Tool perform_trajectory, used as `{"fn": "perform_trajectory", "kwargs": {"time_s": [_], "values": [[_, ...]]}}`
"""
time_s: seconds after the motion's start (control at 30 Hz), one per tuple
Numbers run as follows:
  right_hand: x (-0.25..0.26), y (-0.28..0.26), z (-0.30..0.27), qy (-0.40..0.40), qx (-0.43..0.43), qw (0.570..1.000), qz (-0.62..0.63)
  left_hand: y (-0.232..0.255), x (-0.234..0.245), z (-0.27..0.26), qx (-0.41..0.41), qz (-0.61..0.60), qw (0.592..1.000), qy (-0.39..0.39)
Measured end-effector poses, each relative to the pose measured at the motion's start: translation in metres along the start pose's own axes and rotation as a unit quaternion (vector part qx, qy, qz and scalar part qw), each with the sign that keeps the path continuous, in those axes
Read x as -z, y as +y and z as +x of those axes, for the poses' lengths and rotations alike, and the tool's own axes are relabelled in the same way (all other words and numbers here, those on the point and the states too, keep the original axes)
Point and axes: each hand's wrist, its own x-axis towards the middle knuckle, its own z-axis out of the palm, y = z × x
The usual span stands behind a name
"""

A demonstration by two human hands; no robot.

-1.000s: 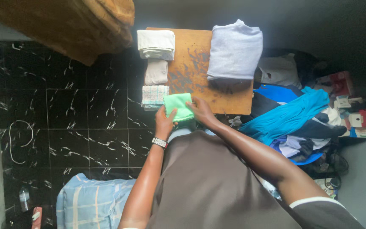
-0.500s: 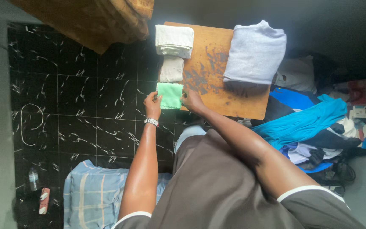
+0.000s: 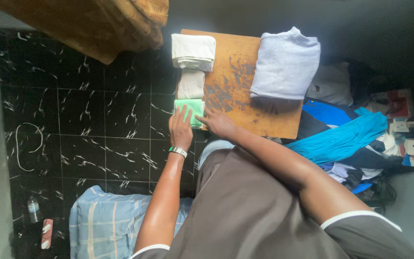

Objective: The person folds multiple garments one by one from a blue laundry basket and places them into neat stacks on a wooden table. Items include a light gray t-shirt, a green cloth, a blue t-shirt, dark gray shorts, light gray shorts, black shorts, and white underwear.

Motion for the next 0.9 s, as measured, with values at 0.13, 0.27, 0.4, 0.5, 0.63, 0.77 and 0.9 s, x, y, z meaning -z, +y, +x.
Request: {"fn": "perform_trajectory", "kwargs": {"time_s": [0.13, 0.27, 0.4, 0.5, 0.63, 0.77, 0.9], "values": [[-0.003, -0.007, -0.001, -0.093, -0.023, 0.995, 0.012, -0.005, -0.021, -0.002, 0.034, 0.049, 0.994, -0.093], [0.002, -0.013, -0.012, -0.172, -0.029, 0.982, 0.068, -0.005, -0.034, -0.002, 0.077, 0.029, 0.992, -0.100], [0.017, -0.011, -0.036, -0.140, -0.061, 0.977, 0.147, 0.005, -0.032, -0.004, 0.042, 0.004, 0.997, -0.059], [0.027, 0.007, -0.068, -0.127, -0.153, 0.967, 0.162, 0.017, -0.033, 0.002, 0.015, 0.025, 0.993, -0.113], [0.026, 0.032, -0.137, -0.073, -0.289, 0.930, 0.214, 0.033, -0.032, 0.007, 0.017, 0.055, 0.991, -0.117], [0.016, 0.061, -0.221, 0.086, -0.349, 0.902, 0.240, 0.061, -0.030, 0.007, 0.041, 0.056, 0.994, -0.081], [-0.006, 0.061, -0.308, 0.118, -0.586, 0.747, 0.291, 0.095, -0.045, -0.002, 0.040, -0.076, 0.995, -0.055]]}}
